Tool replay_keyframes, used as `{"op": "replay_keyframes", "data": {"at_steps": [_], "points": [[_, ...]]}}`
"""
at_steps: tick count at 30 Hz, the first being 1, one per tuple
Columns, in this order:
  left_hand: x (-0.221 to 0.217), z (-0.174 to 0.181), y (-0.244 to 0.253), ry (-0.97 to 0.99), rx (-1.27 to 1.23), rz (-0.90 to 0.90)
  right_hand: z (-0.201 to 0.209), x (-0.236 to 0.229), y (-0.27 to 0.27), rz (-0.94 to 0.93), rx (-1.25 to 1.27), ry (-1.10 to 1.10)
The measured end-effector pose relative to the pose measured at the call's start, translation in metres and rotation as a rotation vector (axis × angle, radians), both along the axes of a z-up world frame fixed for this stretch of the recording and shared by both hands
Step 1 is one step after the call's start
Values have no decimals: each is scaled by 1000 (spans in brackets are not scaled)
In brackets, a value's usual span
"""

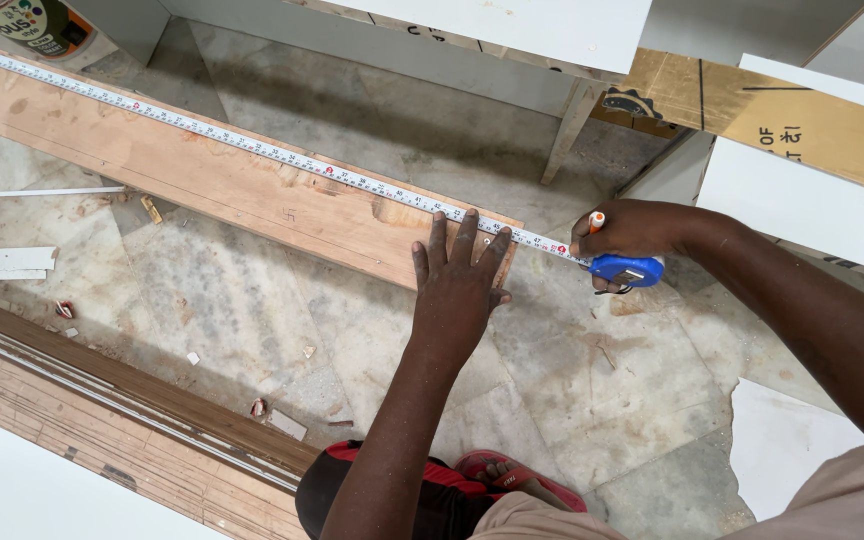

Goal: The person measures and marks a white board and a wooden plank using a tape measure and a pencil. They are sitting on the floor in a workshop environment, preparing the materials for cutting.

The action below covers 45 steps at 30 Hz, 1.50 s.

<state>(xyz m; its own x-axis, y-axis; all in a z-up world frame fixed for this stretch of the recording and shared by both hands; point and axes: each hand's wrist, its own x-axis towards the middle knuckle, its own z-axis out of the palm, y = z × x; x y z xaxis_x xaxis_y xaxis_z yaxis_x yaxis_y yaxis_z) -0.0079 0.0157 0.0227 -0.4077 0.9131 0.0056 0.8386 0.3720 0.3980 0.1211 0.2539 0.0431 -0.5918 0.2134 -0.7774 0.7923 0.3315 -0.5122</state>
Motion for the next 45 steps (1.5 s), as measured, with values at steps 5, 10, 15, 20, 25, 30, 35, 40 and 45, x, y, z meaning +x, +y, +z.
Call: {"op": "replay_keyframes", "data": {"at_steps": [5,10,15,20,25,30,35,40,45], "points": [[1,-1,-2,-22,7,21,2,-1,-1,3,-12,9],[1,3,-1,-30,-6,26,2,1,-1,20,-2,26],[0,-3,-2,-44,7,27,-5,2,2,-16,-32,14],[-3,-19,2,6,52,25,-29,4,16,9,-6,82],[-5,-26,-2,23,145,85,-44,7,17,12,47,72],[-1,-26,-20,-11,220,144,-43,0,7,103,197,41],[-1,-23,-34,9,234,173,-36,-2,-10,-4,106,-59],[4,-22,-39,17,232,169,-29,6,-20,-38,96,-55],[8,-20,-43,24,242,175,-22,6,-26,12,118,-59]]}}
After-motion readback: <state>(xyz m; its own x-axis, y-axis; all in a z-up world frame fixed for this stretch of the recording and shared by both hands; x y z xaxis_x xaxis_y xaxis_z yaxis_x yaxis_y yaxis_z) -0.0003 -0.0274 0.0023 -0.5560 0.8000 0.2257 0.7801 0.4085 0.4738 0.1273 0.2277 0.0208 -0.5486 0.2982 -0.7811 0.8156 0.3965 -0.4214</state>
